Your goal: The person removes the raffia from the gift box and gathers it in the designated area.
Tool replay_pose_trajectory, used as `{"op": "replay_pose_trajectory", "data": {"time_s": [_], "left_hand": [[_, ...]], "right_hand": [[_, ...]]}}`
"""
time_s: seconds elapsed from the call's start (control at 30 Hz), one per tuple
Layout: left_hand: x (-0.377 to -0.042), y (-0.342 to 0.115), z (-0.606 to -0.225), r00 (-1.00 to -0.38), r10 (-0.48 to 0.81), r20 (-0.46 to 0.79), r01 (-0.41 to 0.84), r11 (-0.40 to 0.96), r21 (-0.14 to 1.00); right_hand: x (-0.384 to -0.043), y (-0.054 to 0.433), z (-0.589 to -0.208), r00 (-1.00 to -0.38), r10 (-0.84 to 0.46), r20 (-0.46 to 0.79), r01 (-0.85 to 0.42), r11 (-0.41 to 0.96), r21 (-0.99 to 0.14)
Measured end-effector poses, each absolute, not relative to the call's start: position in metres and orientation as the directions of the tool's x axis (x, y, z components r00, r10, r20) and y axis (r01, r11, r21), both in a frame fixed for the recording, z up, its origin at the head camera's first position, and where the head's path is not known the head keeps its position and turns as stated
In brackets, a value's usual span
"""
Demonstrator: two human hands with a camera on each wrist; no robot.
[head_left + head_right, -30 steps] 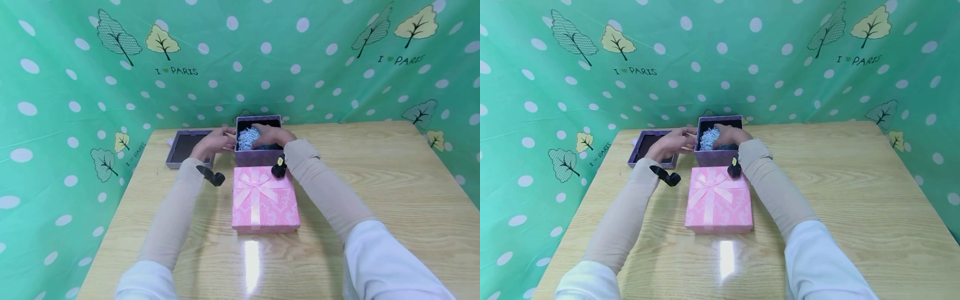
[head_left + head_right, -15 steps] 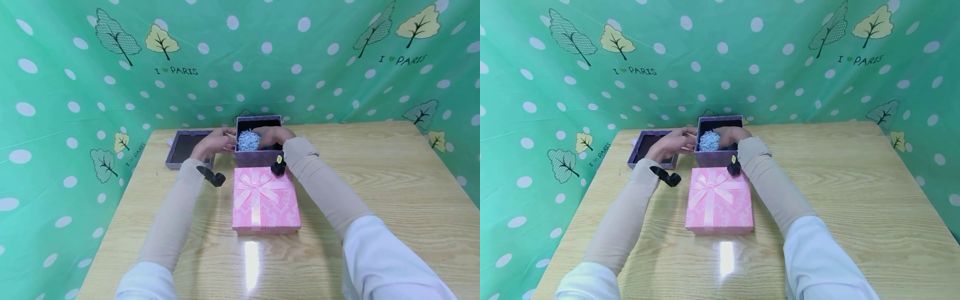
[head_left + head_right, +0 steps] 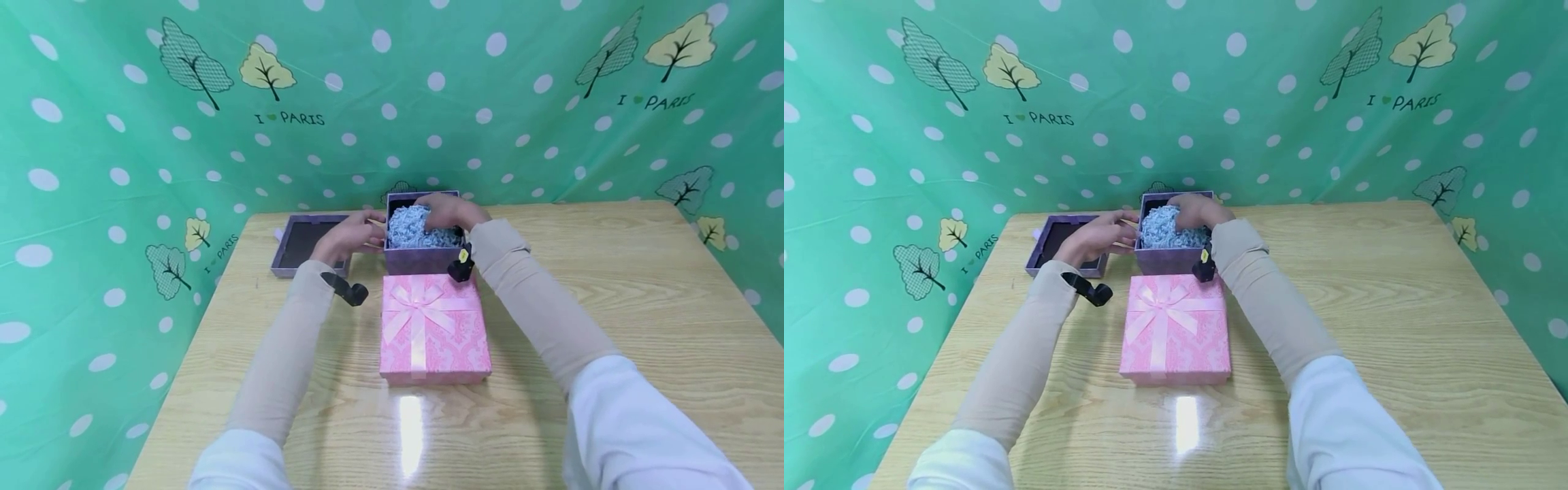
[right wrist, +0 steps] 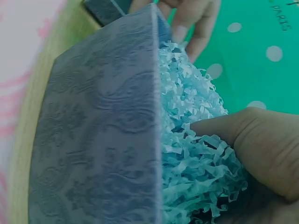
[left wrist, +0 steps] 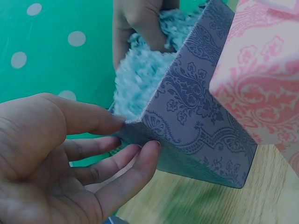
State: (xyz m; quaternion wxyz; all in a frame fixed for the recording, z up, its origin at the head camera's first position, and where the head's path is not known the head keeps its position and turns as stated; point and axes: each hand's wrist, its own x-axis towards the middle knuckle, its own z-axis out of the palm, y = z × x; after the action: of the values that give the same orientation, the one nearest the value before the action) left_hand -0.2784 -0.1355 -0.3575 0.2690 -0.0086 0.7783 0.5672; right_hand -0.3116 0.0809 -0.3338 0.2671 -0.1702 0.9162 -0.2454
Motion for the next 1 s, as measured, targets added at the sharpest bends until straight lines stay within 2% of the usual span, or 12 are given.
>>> {"op": "replay_pose_trajectory", "data": {"time_s": [0.77,1.0], "left_hand": [[-0.279,-0.137,-0.36,-0.845,0.318,-0.43,-0.33,0.322,0.887],[-0.279,-0.136,-0.359,-0.838,0.32,-0.443,-0.353,0.301,0.886]], "right_hand": [[-0.305,0.113,-0.296,-0.855,-0.444,-0.268,-0.113,0.663,-0.74],[-0.3,0.124,-0.285,-0.864,-0.448,-0.23,-0.142,0.655,-0.742]]}}
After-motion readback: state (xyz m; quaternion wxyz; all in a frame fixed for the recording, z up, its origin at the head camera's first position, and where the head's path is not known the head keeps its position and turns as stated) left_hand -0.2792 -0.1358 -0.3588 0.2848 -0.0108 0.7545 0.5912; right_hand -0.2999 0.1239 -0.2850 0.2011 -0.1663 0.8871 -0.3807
